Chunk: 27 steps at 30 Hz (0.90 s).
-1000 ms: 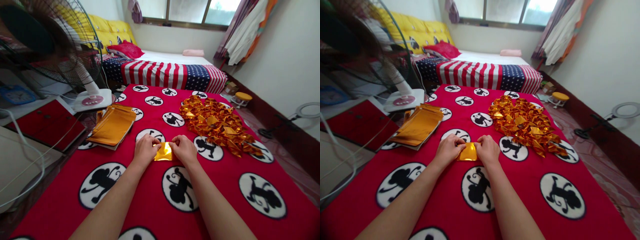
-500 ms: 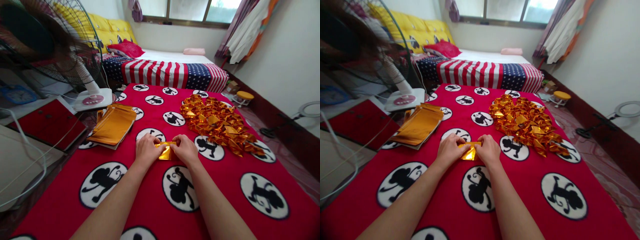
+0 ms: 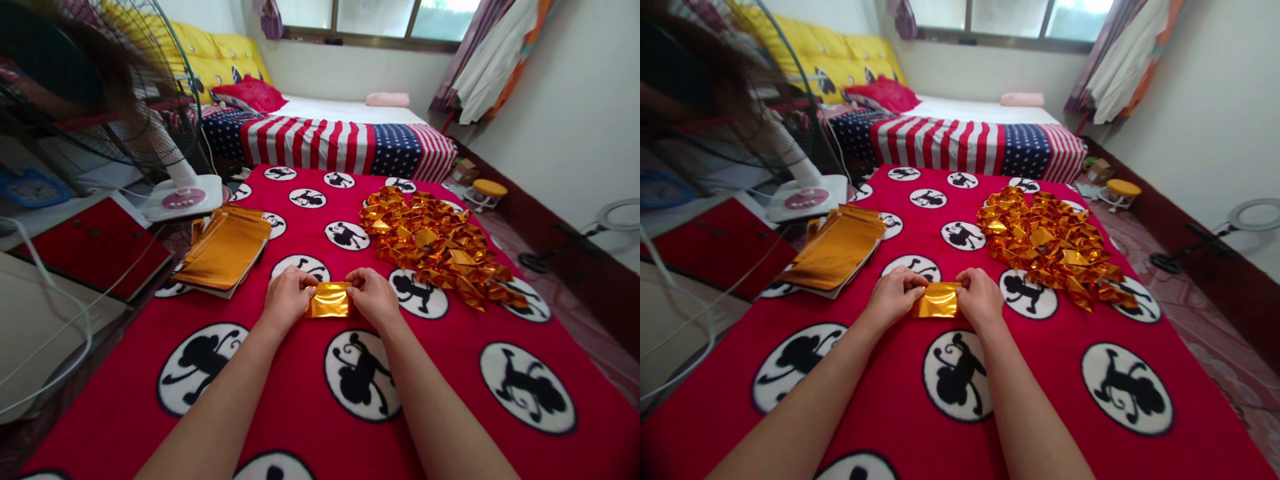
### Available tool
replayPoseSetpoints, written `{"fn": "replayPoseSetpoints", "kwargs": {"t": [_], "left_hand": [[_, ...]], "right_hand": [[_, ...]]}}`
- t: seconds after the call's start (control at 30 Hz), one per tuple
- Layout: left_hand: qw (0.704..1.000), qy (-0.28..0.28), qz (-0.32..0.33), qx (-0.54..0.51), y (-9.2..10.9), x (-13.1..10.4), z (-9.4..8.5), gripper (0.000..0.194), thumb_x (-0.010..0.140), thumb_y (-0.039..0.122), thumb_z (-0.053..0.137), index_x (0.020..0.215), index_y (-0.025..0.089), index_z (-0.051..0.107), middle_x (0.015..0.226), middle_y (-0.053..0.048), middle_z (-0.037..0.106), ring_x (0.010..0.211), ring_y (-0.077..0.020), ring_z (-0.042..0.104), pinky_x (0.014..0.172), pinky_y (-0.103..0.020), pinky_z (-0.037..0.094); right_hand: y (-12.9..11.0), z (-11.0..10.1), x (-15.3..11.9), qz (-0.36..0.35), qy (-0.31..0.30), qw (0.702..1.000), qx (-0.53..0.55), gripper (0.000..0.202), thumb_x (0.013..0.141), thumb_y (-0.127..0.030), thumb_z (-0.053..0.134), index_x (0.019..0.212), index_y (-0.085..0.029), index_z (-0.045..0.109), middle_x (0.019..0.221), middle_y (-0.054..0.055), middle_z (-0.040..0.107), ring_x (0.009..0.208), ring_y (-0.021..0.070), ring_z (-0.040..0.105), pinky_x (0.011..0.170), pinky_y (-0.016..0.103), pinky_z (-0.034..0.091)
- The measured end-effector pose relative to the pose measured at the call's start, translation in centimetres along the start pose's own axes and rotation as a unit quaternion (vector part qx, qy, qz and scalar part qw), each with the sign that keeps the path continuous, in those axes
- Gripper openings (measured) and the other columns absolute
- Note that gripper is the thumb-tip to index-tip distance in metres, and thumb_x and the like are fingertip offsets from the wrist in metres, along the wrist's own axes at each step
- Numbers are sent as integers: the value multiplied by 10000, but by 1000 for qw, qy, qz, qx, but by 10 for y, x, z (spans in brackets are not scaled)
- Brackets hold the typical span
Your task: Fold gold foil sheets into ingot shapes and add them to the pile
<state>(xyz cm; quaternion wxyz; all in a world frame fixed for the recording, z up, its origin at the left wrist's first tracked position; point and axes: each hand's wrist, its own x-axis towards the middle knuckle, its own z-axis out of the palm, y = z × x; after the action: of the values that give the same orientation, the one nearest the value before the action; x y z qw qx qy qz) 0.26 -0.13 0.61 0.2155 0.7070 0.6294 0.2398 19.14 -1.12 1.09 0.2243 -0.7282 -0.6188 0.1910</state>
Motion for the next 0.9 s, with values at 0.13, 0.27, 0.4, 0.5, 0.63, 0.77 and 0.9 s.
{"fn": "replayPoseSetpoints", "kwargs": {"t": [0.13, 0.27, 0.4, 0.5, 0.63, 0.77, 0.9], "left_hand": [[1000, 3, 5, -6, 0, 0, 1, 154, 782, 216, 645, 859, 250, 774, 927, -26, 697, 842, -178, 635, 771, -282, 478], [999, 38, -8, 25, 5, -2, 4, 151, 801, 333, 644, 786, 240, 762, 904, -33, 695, 824, -189, 632, 754, -303, 469], [997, 63, -9, 47, 9, -4, 7, 130, 782, 349, 673, 772, 245, 749, 905, -26, 693, 825, -188, 627, 754, -308, 454], [997, 65, -6, 41, 8, -4, 8, 120, 782, 341, 675, 780, 244, 745, 902, -26, 689, 824, -185, 625, 745, -307, 446], [997, 67, -3, 38, 7, -4, 10, 113, 777, 339, 682, 779, 246, 747, 898, -28, 686, 814, -185, 622, 746, -314, 440], [997, 68, 0, 33, 7, -3, 10, 121, 780, 335, 677, 778, 236, 747, 899, -35, 686, 802, -188, 619, 736, -314, 443], [997, 66, -2, 34, 8, -4, 8, 125, 785, 319, 666, 784, 228, 751, 902, -42, 688, 807, -194, 623, 754, -321, 450]], "right_hand": [[0, 2, -2, 0, 7, 1000, -2, 153, 723, -213, 621, 850, -260, 693, 827, -29, 671, 735, 135, 594, 581, 244, 334], [-5, 3, -5, -3, 21, 1000, -19, 136, 767, -221, 594, 864, -255, 683, 856, -19, 672, 750, 139, 601, 588, 250, 328], [-11, 6, -6, -4, 47, 997, -66, 140, 809, -378, 634, 842, -247, 669, 850, -1, 654, 755, 166, 586, 588, 272, 309], [-16, 9, -8, -46, 105, 986, -121, 188, 812, -410, 668, 859, -228, 665, 897, 40, 637, 840, 213, 563, 628, 298, 328], [-22, 15, -16, -200, 152, 954, -163, 117, 866, -221, 627, 973, -200, 670, 1043, 90, 634, 975, 251, 511, 773, 356, 357], [-29, 24, -24, -283, 90, 938, -178, 129, 913, -151, 549, 867, -162, 669, 983, 92, 643, 928, 233, 513, 792, 353, 389], [-32, 31, -32, -289, 52, 942, -165, 183, 918, -93, 500, 912, -133, 679, 992, 108, 647, 926, 232, 528, 822, 341, 443]]}}
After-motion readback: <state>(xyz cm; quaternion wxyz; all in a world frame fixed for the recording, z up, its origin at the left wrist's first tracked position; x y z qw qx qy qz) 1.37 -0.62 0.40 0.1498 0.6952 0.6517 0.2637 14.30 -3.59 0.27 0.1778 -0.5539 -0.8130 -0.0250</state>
